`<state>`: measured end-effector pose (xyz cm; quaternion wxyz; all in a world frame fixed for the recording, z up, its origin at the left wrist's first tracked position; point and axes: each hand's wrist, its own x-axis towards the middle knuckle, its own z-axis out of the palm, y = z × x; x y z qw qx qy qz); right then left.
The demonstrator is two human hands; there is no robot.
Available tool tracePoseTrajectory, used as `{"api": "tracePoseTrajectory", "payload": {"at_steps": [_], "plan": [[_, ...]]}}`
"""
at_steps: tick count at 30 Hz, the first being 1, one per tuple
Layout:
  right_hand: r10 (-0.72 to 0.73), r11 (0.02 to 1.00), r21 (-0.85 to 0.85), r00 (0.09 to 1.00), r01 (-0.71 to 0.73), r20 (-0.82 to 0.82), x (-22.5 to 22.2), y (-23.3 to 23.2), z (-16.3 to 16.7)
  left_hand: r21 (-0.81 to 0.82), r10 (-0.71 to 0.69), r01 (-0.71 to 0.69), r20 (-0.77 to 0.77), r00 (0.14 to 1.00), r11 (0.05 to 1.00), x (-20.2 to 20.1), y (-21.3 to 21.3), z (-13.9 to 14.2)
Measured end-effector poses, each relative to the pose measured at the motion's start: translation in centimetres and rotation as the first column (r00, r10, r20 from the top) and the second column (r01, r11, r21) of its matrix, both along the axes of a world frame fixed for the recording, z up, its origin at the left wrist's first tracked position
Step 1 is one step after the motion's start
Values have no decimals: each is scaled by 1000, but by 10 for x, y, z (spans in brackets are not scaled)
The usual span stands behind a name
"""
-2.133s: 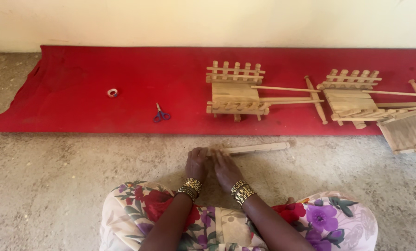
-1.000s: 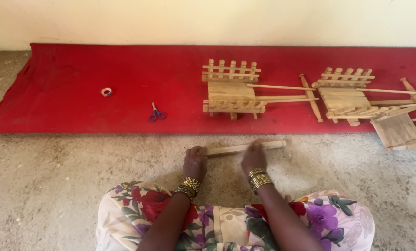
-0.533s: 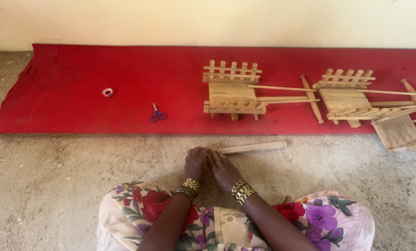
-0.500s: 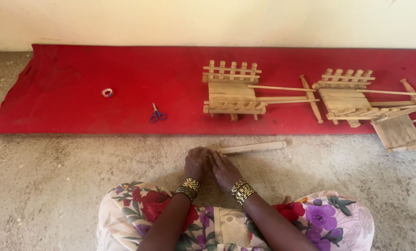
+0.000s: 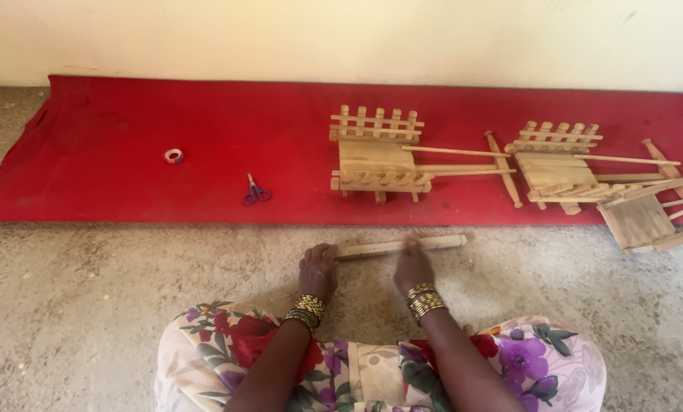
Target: The person sits on the floor and rolls a long wooden dowel back and forth on the floor with both hands, repeatedly repositioning it. Wooden toy structures, scissors and tape lie on a red mat nearby.
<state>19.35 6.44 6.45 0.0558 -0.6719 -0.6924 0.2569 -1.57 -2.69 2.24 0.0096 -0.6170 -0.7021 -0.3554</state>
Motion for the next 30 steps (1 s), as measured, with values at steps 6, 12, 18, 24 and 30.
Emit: {"api": "tracePoseTrajectory", "payload": {"at_steps": [6,12,18,24,30], "plan": [[77,926,330,946,-185,316,26,21,-13,9,-2,2,3,1000,1000,1,0,3],[217,955,138,936,-262,276,-4,-4,-34,14,-2,2,-42,999,1000,1,4,-4],[444,785,277,815,-554,371,-38,-43,-30,35,5,-1,-101,995,999,1,7,-8],[463,822,201,830,-533,310,-38,-50,6,19,-13,13,-29,1000,1000,1,2,-2],[100,983,121,961,-135,259,17,16,-6,4,-25,25,-51,998,1000,1,0,-3]]}}
